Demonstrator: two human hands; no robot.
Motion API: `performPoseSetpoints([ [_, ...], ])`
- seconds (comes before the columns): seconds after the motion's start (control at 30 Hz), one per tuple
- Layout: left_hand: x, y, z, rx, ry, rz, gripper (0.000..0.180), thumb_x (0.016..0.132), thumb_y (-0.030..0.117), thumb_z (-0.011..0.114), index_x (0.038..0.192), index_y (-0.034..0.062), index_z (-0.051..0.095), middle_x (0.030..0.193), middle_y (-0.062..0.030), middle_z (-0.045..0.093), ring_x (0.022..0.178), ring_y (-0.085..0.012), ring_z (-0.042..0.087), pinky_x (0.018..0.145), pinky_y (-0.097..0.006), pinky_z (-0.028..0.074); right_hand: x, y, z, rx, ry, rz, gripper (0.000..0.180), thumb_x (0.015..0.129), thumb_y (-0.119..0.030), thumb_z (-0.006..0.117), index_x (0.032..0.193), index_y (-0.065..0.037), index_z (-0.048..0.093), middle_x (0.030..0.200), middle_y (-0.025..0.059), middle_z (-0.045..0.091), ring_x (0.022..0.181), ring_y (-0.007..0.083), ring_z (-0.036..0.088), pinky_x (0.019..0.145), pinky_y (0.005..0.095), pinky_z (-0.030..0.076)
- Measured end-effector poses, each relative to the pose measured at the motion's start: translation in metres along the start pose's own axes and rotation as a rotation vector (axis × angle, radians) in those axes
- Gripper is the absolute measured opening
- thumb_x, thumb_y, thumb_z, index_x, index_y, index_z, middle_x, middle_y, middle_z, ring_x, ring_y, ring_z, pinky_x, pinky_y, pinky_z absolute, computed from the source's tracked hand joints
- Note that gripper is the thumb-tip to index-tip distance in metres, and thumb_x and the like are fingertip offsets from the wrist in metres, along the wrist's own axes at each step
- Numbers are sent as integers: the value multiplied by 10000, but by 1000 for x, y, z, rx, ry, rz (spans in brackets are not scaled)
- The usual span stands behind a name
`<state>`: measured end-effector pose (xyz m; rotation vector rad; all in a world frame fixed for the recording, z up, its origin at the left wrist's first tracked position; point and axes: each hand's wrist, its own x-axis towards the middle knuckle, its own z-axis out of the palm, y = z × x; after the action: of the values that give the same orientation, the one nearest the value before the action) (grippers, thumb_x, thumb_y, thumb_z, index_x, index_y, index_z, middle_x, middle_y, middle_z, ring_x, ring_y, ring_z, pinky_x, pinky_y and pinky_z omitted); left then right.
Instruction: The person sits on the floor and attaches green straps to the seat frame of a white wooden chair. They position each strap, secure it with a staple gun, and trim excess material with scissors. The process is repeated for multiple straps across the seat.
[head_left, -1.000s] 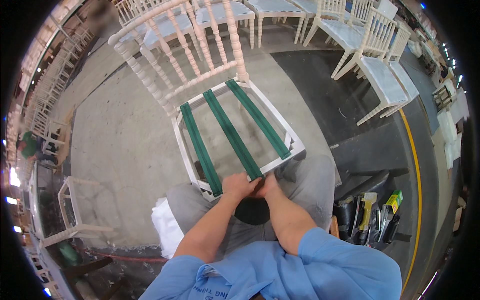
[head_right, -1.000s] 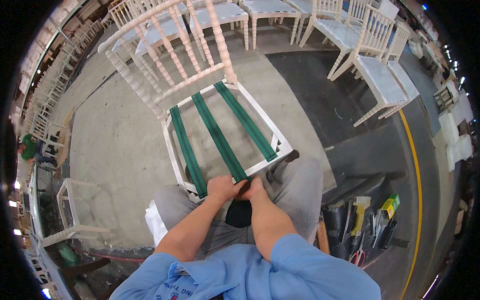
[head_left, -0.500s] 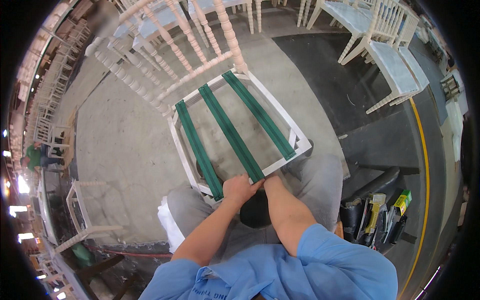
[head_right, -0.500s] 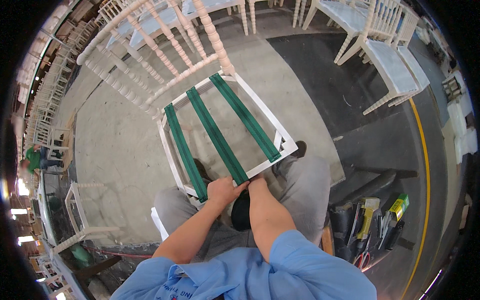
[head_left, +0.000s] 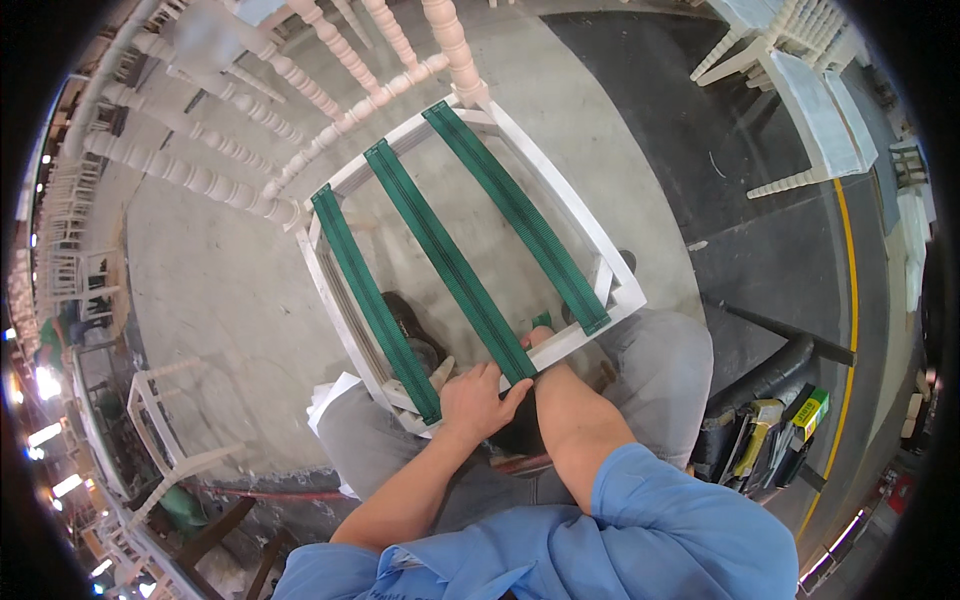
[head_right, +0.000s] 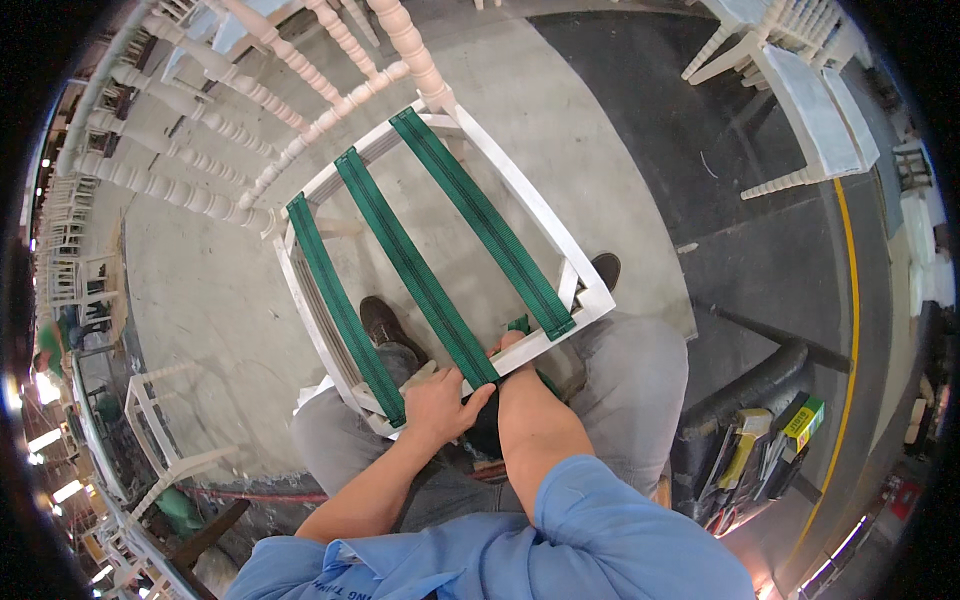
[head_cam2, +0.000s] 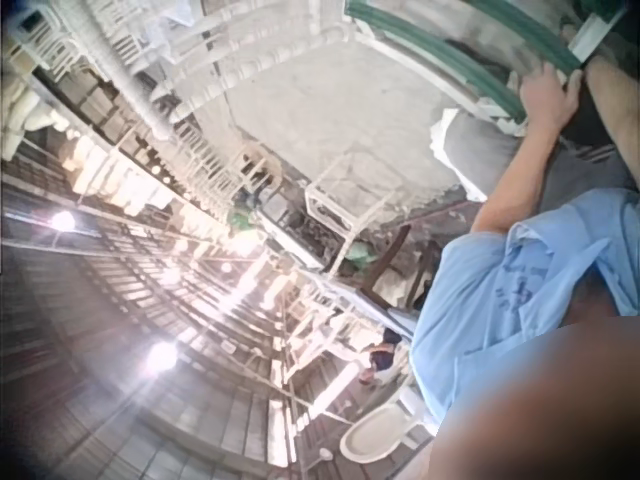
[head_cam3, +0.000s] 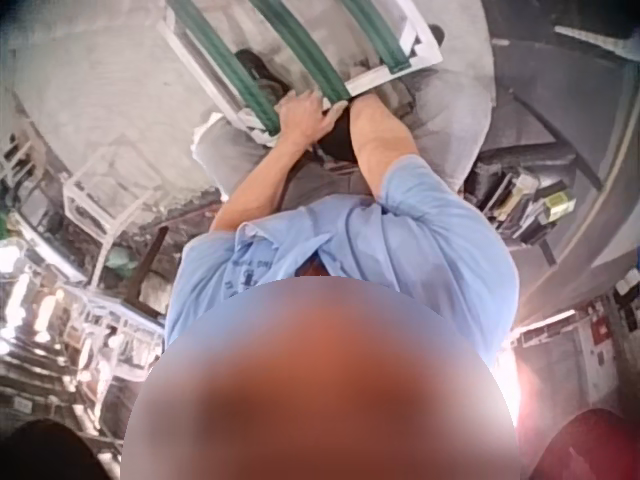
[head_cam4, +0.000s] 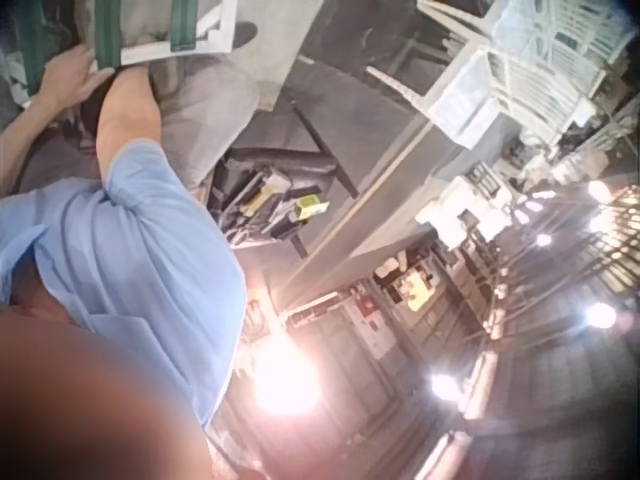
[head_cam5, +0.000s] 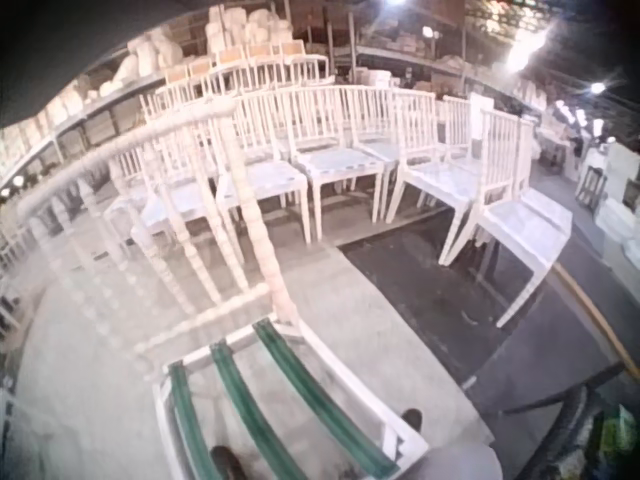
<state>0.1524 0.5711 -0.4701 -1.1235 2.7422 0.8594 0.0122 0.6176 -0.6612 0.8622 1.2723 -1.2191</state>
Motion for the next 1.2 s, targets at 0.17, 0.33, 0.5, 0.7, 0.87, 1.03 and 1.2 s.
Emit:
performPoseSetpoints([
  [0.17,6,-3,4,-24,-13,-2,445,889,500,735,1023,76,709,813,-125,694,749,-325,710,633,-429,548,22,1,-7,-85,50,18,407,1045,-446,417,1053,-78,591,897,76,534,784,272,506,629,501,413],
  [0.33,14,-3,6,-33,-57,-64,410,820,444,786,914,60,678,802,-113,685,714,-316,702,642,-419,550,52,-1,-3,-194,100,27,379,1053,-419,425,1027,-73,579,848,63,509,728,254,484,589,479,398],
  [0.5,20,-6,6,-68,-174,-128,393,782,400,807,880,48,663,846,-112,674,760,-313,697,693,-420,555,79,-1,2,-333,142,19,354,1061,-392,434,1001,-69,566,799,51,484,673,236,461,550,457,383],
  [0.7,32,-24,-9,-374,-409,-150,323,831,229,739,1051,2,674,1018,-150,676,901,-367,689,817,-416,556,96,-5,0,-565,195,-53,331,1071,-360,444,970,-63,551,740,36,454,606,214,434,502,430,366],
  [0.87,49,-62,-17,-1190,-655,-501,360,876,131,644,1189,-45,658,1124,-185,705,994,-410,683,948,-397,519,99,-7,7,-666,137,-58,317,1079,-333,452,945,-59,539,691,23,429,551,196,411,462,408,351],
  [1.03,54,-55,28,-672,-454,-440,215,961,194,657,1065,18,725,921,-153,730,888,-304,704,791,-419,530,106,-2,22,-597,2,-7,310,1087,-306,460,919,-54,526,641,10,404,495,178,388,423,386,336],
  [1.2,62,-49,31,-603,-530,-356,292,1001,315,663,1004,33,737,852,-163,716,806,-312,693,733,-441,519,106,0,57,-272,-280,87,309,1095,-279,469,893,-50,514,592,-2,379,440,160,365,383,364,322],
])
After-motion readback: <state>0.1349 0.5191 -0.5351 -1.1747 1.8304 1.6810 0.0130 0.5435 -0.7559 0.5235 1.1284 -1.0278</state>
